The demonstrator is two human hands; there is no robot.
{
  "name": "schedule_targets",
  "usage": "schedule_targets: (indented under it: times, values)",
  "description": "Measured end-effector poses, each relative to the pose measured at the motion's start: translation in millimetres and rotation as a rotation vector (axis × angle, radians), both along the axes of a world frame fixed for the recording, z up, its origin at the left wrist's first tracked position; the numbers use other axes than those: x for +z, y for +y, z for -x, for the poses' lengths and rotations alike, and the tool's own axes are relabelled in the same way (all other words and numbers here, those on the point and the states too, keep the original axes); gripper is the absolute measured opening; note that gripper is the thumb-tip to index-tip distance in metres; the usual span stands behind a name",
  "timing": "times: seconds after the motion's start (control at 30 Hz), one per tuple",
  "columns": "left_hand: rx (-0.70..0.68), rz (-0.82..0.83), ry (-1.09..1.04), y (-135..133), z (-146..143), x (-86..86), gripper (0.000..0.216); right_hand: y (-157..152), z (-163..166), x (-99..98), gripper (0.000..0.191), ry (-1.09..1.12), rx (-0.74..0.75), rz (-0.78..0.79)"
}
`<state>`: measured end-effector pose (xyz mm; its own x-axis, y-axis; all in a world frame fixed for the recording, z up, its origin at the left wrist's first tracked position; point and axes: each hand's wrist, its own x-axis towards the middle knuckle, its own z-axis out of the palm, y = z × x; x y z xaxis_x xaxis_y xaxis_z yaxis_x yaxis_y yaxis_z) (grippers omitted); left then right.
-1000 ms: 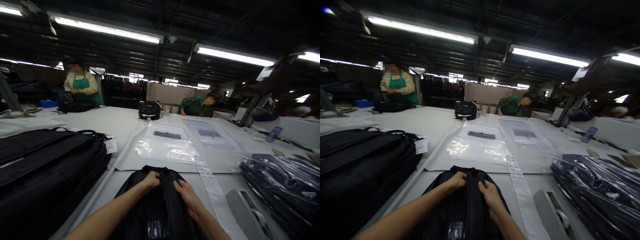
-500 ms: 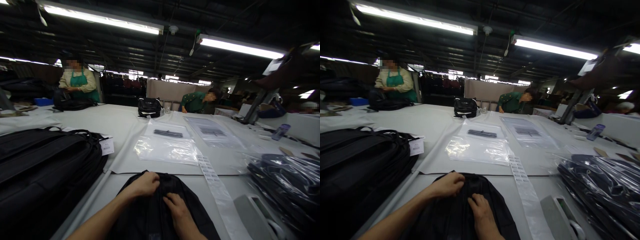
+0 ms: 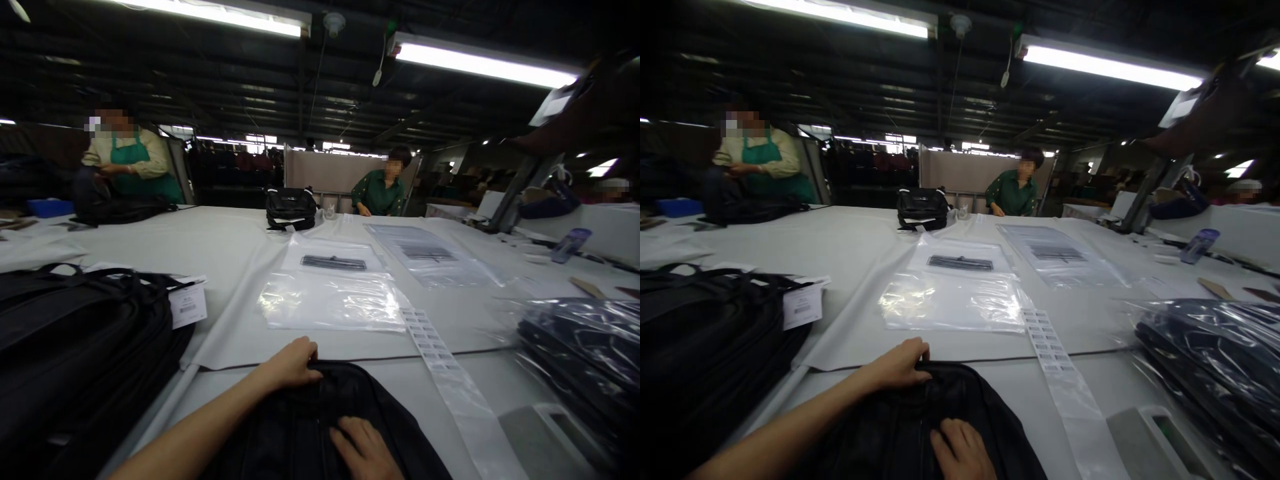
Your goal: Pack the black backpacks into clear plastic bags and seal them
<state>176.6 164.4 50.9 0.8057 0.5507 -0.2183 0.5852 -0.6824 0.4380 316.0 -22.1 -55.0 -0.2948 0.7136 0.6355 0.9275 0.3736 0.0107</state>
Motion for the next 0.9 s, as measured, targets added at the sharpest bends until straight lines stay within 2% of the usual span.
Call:
schedule_targets:
  times: [0.07, 0.17, 0.23, 0.3, 0.43, 0.53, 0.63, 0.7, 0.77, 0.8, 0.83, 0.9]
  values:
    - [-0.022, 0.025, 0.020, -4.9, 6.8, 2.7, 0.029, -0.6, 1.5, 0.5, 0.024, 0.001, -0.006, 0.018]
    - [-0.083, 0.208, 0.024, -4.7, 11.8, 4.9, 0.032, -0.8, 2.4, 0.2, 0.024, 0.031, -0.008, 0.037]
    - [-0.087, 0.341, -0.018, -2.9, 11.9, 7.7, 0.027, -0.7, 1.5, 0.8, 0.025, 0.060, -0.007, 0.041]
    - [-0.079, 0.398, -0.054, -1.3, 9.4, 13.7, 0.021, -0.9, -0.7, 5.0, 0.031, 0.084, 0.000, 0.034]
    - [-0.097, 0.390, -0.081, 5.5, -4.7, 29.1, 0.022, -0.2, -5.2, 26.6, 0.039, 0.142, 0.009, 0.044]
    - [-0.056, 0.330, -0.102, 11.3, -19.9, 33.5, 0.019, 3.1, -4.9, 44.9, 0.036, 0.275, -0.050, 0.239]
    - [0.040, 0.225, -0.178, 3.2, -24.4, 34.2, 0.035, 7.2, -4.7, 52.6, 0.032, 0.358, -0.042, 0.400]
    - [0.088, 0.166, -0.258, -18.1, -13.2, 39.7, 0.044, 9.0, -6.6, 50.4, 0.032, 0.367, -0.013, 0.447]
    - [0.085, 0.148, -0.308, -57.7, 11.7, 53.9, 0.041, 9.6, -9.6, 46.5, 0.033, 0.364, 0.002, 0.470]
    - [0.049, 0.147, -0.321, -85.0, 28.8, 63.5, 0.039, 9.6, -11.1, 45.4, 0.033, 0.344, 0.015, 0.483]
    - [-0.043, 0.124, -0.319, -116.8, 48.2, 72.8, 0.039, 9.3, -12.3, 45.4, 0.034, 0.318, 0.025, 0.499]
    - [-0.196, 0.040, -0.246, -188.1, 89.9, 83.3, 0.049, 8.5, -13.7, 48.4, 0.035, 0.273, 0.040, 0.532]
